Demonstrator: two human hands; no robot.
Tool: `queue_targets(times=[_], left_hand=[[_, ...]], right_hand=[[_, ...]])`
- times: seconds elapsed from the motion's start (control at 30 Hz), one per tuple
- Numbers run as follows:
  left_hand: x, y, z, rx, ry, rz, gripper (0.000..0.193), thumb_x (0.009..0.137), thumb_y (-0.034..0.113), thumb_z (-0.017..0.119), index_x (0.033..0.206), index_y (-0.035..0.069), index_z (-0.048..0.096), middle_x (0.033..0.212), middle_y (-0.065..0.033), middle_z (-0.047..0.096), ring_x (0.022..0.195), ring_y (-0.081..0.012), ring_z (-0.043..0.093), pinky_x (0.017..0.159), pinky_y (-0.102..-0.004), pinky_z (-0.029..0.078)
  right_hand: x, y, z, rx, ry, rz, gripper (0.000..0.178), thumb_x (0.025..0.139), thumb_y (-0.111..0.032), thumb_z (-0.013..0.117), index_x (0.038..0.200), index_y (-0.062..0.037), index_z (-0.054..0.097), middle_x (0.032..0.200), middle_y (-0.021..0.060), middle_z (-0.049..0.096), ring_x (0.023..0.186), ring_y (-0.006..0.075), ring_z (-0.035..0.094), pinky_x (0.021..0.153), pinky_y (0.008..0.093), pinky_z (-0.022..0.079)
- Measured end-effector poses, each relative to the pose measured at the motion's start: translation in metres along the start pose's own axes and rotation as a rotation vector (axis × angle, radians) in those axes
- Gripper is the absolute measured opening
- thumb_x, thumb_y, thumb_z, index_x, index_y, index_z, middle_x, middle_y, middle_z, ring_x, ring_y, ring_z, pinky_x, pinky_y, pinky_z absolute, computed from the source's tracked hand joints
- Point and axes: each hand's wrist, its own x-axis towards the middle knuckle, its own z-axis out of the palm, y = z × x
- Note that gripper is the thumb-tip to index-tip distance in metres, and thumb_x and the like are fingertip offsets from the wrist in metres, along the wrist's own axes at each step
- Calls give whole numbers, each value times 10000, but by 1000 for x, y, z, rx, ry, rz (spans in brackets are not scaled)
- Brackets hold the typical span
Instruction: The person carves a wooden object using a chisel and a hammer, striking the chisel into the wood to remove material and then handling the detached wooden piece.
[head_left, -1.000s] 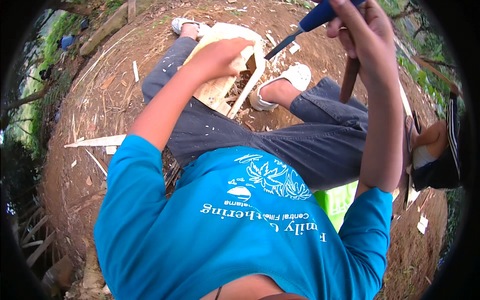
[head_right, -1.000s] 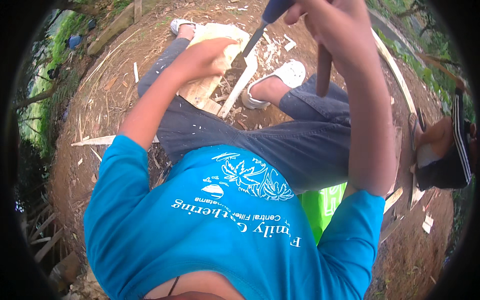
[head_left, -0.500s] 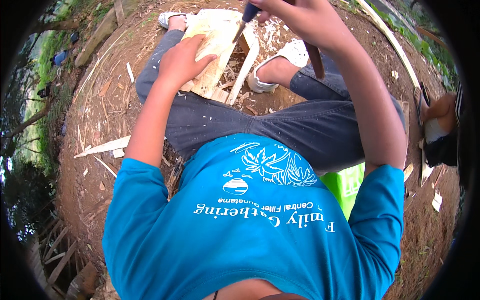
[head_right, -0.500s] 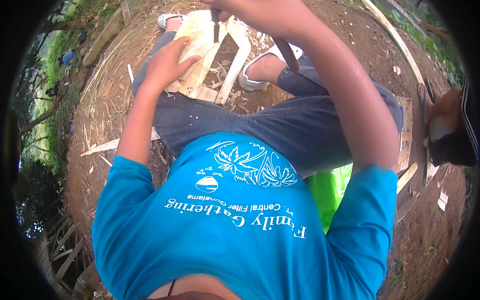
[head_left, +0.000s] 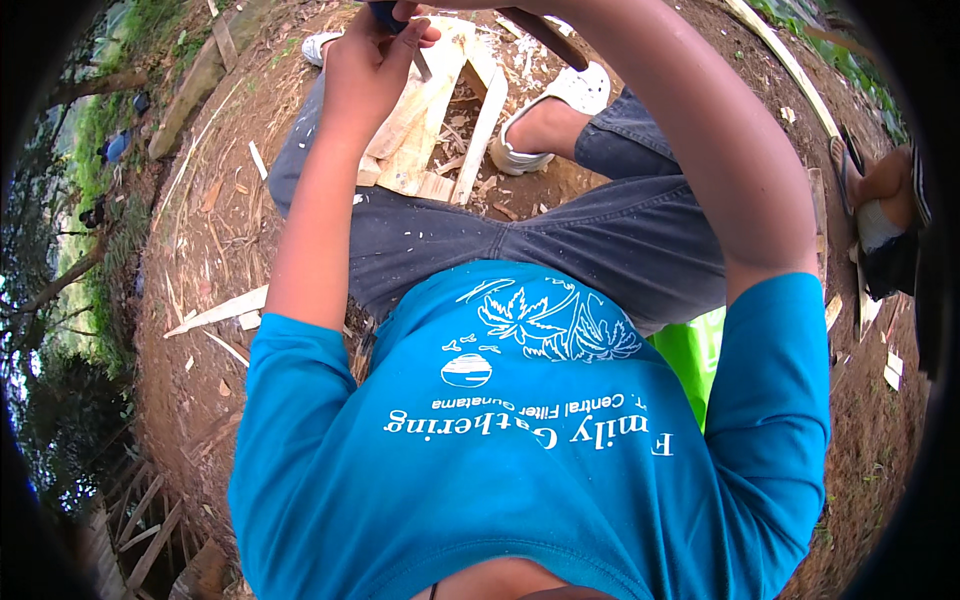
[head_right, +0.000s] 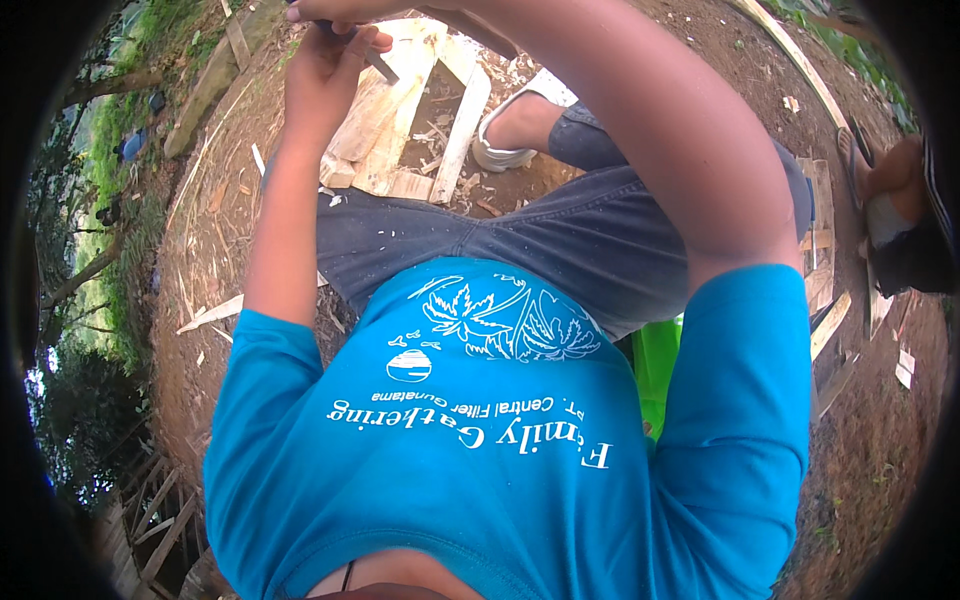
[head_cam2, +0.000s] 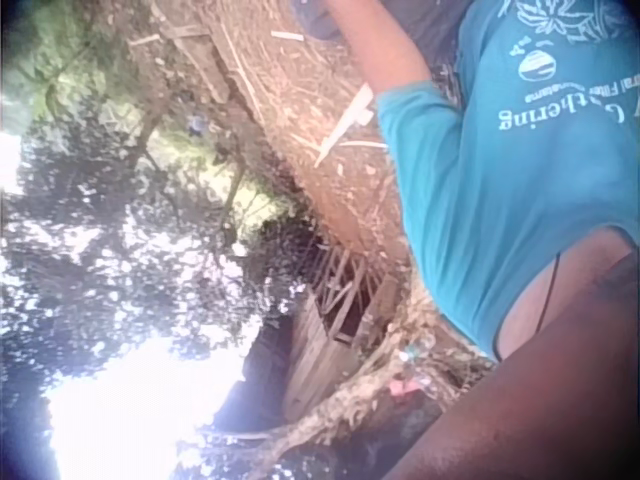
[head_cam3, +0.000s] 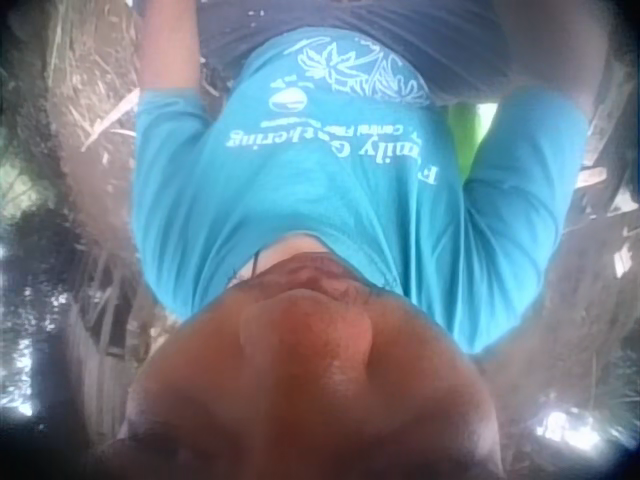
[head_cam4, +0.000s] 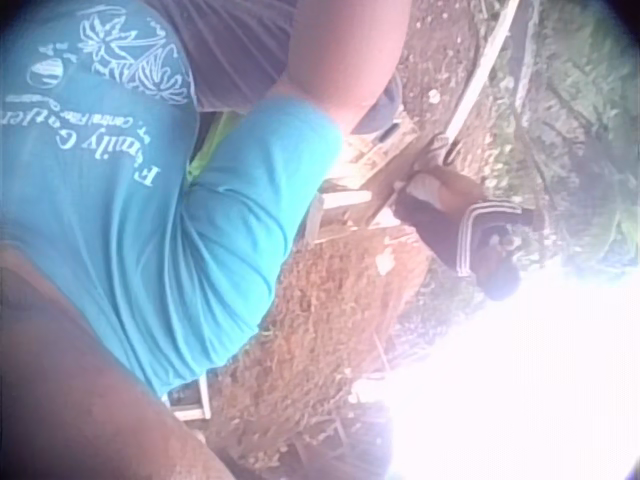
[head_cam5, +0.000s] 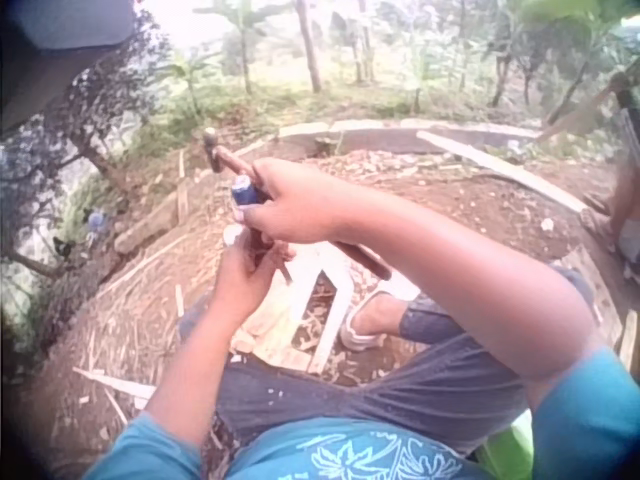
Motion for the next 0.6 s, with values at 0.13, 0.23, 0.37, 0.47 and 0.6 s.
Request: queue_targets(times=[0.13, 0.23, 0.37, 0.47, 0.6], left_hand=[[1, 5, 8, 38, 68, -24, 214, 1018, 103, 643, 1172, -27, 573, 962, -119, 693, 914, -188, 714, 797, -329, 575], [-1, 7, 8, 140, 61, -7, 225, 1025, 152, 647, 1161, -14, 578, 973, -114, 719, 920, -179, 722, 796, -315, 568], [-3, 5, 8, 279, 52, 30, 216, 1035, 180, 645, 1143, 9, 571, 949, -100, 767, 927, -172, 762, 813, -279, 572], [-3, 4, 15, 212, 69, 51, 199, 1035, 177, 645, 1129, 18, 570, 925, -91, 764, 926, -169, 766, 797, -271, 573], [-4, -3, 12, 105, 77, 21, 189, 1038, 166, 639, 1121, 14, 562, 912, -91, 756, 934, -170, 763, 805, -275, 584]], right_hand=[[7, 9, 4, -117, 81, -44, 234, 932, -204, 656, 936, 30, 642, 841, 176, 728, 834, 285, 727, 786, 407, 545], [6, 5, -2, -79, 14, -31, 236, 932, -209, 664, 960, 24, 638, 876, 195, 727, 872, 294, 722, 803, 411, 542], [6, 7, -1, -94, 54, -1, 258, 924, -221, 681, 998, 21, 631, 940, 206, 724, 890, 306, 720, 802, 413, 542], [-17, -2, -9, -117, 116, -106, 258, 982, -230, 633, 987, 28, 630, 888, 173, 699, 783, 273, 683, 749, 403, 541], [-32, -53, -64, 251, -155, 191, 323, 1073, -264, 514, 939, 10, 620, 778, 100, 618, 623, 189, 557, 622, 363, 511]])
